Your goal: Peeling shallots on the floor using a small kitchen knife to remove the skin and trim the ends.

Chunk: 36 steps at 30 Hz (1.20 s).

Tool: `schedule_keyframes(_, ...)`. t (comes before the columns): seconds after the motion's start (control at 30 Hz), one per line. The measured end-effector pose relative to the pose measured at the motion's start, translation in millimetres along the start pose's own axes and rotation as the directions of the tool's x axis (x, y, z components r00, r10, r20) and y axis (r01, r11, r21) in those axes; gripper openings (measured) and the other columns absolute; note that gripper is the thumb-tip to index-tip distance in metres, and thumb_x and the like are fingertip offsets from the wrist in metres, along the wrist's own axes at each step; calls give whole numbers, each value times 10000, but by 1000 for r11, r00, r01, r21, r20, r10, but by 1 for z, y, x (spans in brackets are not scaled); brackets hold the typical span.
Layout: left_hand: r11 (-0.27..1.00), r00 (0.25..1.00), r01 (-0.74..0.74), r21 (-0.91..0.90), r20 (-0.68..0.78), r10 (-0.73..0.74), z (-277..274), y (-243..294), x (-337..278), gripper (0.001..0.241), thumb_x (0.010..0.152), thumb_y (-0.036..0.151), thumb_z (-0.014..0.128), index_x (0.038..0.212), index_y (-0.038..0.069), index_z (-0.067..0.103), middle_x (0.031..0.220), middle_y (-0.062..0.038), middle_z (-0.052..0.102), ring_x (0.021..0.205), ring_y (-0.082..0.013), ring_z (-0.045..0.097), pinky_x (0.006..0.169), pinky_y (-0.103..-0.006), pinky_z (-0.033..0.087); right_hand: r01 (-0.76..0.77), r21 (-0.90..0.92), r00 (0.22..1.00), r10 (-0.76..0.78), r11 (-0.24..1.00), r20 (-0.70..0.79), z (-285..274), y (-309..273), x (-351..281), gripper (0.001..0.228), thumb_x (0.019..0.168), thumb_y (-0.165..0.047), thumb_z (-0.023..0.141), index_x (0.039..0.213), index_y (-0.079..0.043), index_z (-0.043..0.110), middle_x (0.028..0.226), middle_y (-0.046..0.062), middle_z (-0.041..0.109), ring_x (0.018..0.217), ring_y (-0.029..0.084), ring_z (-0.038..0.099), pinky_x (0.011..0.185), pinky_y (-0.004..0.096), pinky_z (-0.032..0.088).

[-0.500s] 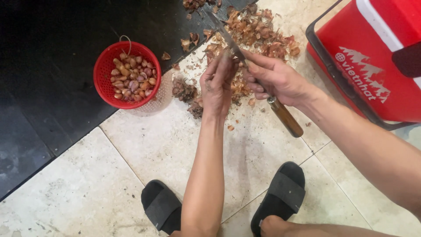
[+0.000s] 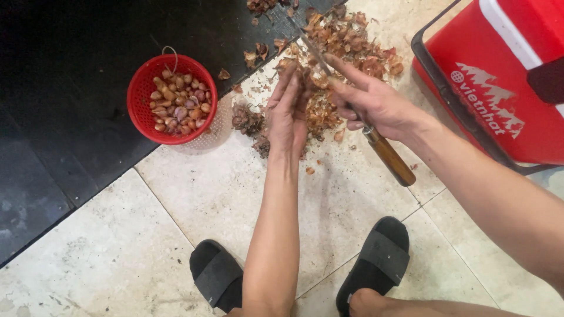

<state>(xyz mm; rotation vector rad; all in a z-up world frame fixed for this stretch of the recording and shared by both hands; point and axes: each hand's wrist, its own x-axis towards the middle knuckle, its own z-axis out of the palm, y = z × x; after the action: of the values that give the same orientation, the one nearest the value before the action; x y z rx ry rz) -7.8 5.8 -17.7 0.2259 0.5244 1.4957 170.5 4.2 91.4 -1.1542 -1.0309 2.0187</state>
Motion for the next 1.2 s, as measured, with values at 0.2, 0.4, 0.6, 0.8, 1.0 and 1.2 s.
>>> schedule_keyframes(0.2,995,997,61,-81,-43,-64,-2,-4,-1,404,981,36,673,1379,15,613,1272,-145,698,1172,-212,693,1057,-284,565,-4,-44,1000,4,999,2,-5,9,3,807,962,-379,651,1617,-223,204,824,-22,455,675,97,470,526,245,383)
schedule_keyframes(0.4,998,997,58,-28,-53,-60,3,-11,1,375,992,61,687,1355,-16,632,1289,-158,692,1165,-243,685,1044,-351,566,-18,33,994,15,999,105,0,5,-1,871,978,-389,645,1708,-284,180,859,-52,453,747,73,481,554,227,378)
schedule_keyframes(0.6,995,996,91,31,-27,-90,13,-9,-6,431,966,71,715,1380,6,613,1293,-143,684,1170,-233,674,1069,-380,542,-77,-25,993,79,997,91,0,7,3,801,979,-370,612,1654,-361,180,801,-31,441,691,85,444,532,237,380)
schedule_keyframes(0.8,994,1000,9,105,-22,-7,15,-12,-8,420,956,54,731,1354,-24,624,1313,-147,692,1206,-228,675,1101,-364,547,-19,3,1000,19,1000,14,-4,9,5,711,961,-331,678,1615,-229,416,834,-52,477,668,50,447,524,223,390)
schedule_keyframes(1.0,998,1000,-24,58,17,23,11,-7,-13,398,990,46,707,1369,-42,621,1304,-151,690,1161,-211,682,1055,-348,560,-81,-148,989,61,986,-131,-5,-5,15,640,945,-310,660,1556,-255,475,750,-45,494,590,69,463,480,237,428)
schedule_keyframes(1.2,997,986,53,-52,-154,-60,-24,5,-10,255,1027,227,675,1147,5,704,1054,-119,758,912,-158,709,821,-263,591,-61,-149,955,14,987,-295,-34,-30,18,609,981,-339,638,1563,-211,507,761,-62,484,638,56,461,530,235,409)
